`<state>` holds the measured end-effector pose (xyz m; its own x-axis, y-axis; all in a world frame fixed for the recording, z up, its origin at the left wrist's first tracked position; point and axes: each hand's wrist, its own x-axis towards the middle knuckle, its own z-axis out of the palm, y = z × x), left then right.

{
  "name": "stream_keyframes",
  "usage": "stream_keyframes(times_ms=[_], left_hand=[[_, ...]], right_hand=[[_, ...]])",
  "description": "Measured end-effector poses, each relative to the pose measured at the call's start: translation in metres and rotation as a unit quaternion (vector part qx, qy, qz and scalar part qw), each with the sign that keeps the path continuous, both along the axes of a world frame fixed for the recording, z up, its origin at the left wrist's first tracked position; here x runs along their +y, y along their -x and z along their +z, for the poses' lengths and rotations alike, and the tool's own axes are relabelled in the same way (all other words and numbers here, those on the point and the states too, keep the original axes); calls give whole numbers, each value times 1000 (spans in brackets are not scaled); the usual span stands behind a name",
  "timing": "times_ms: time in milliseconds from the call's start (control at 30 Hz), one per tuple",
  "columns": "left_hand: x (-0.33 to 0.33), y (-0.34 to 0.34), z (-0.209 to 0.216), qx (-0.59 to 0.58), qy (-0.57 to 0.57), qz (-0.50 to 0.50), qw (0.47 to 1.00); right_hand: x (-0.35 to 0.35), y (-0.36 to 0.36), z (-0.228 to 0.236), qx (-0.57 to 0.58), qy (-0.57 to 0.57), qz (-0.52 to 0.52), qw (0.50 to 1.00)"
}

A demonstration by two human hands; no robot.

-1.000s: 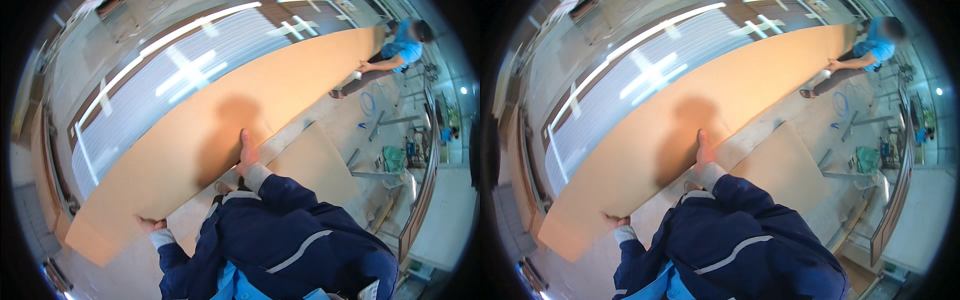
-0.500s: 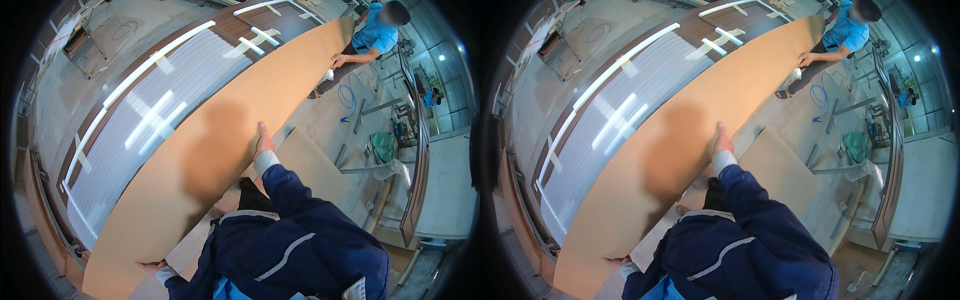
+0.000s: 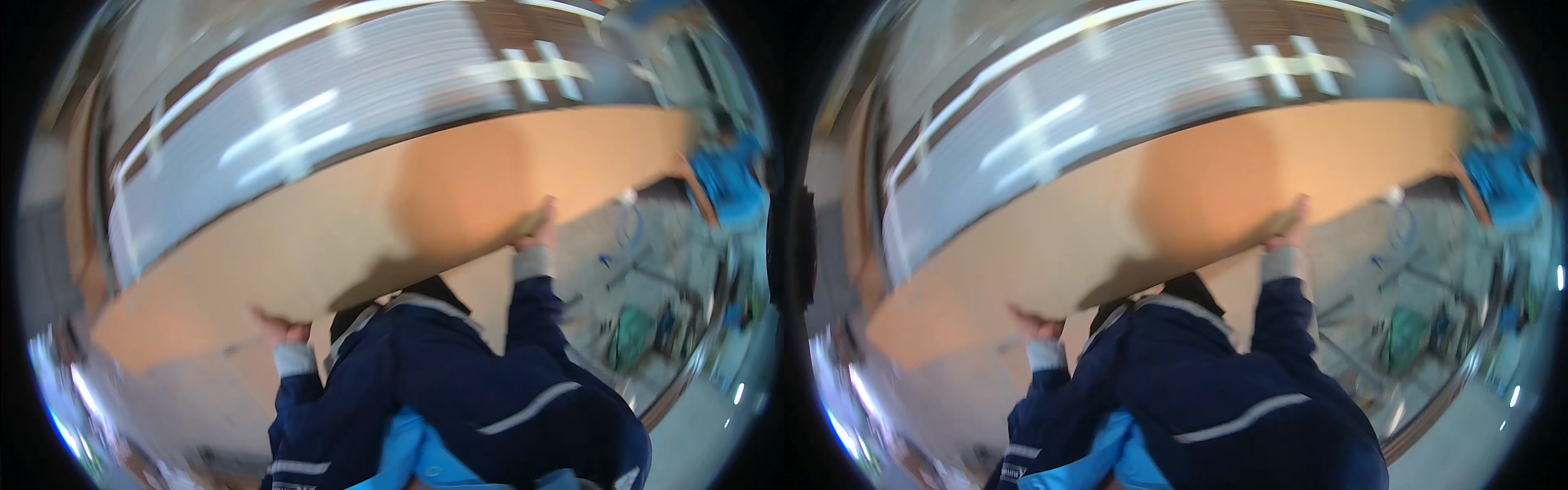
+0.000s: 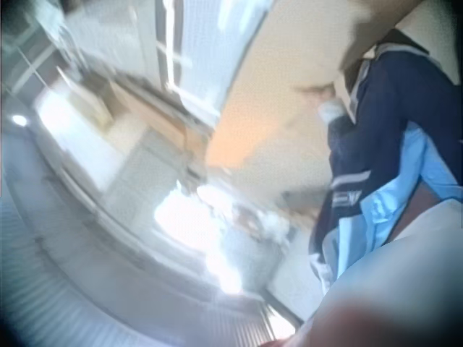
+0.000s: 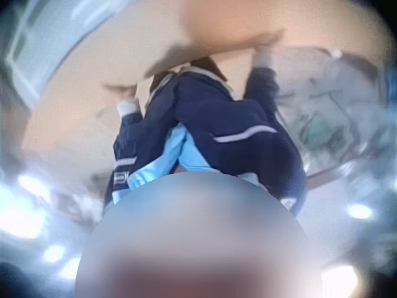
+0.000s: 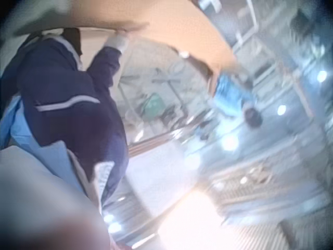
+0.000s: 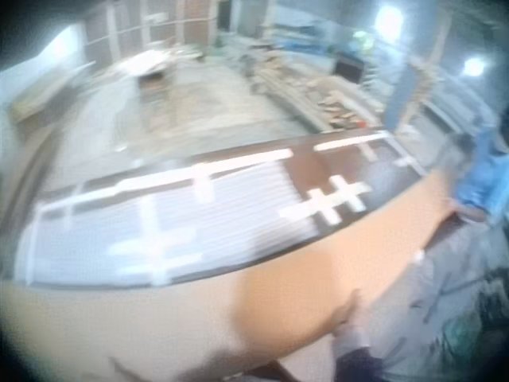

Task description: The person applies masking tape to the edges and corners of a wooden door panel, then retrieves a roll of corrugated cardboard and a sheet of bubble wrap. They place the bubble wrap over the taped door and cover it with the cardboard sheet, smoothing the materials to prepare the door for transport.

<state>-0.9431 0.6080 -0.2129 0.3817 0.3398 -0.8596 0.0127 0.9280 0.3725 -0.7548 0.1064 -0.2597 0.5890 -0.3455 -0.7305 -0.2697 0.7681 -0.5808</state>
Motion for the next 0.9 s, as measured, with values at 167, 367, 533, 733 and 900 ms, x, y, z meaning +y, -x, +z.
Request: stream_keyframes(times_ms=[167,367,533,733,900], left_hand=[[-3,9,-14,-6,-90,68,994],[-83,17,-18,-42,-199,59,977],[-78,22,-32,8,-167,69,983],[-64,0,-17,68,-168,124,976],[-5,14,-33,13,-199,155,968]], right_hand=[[14,3,30,-4,11,29,1000],[15,2,39,74,61,62,994],[15,2,40,78,53,76,993],[4,1,33,86,67,81,991],[0,1,25,73,62,73,993]])
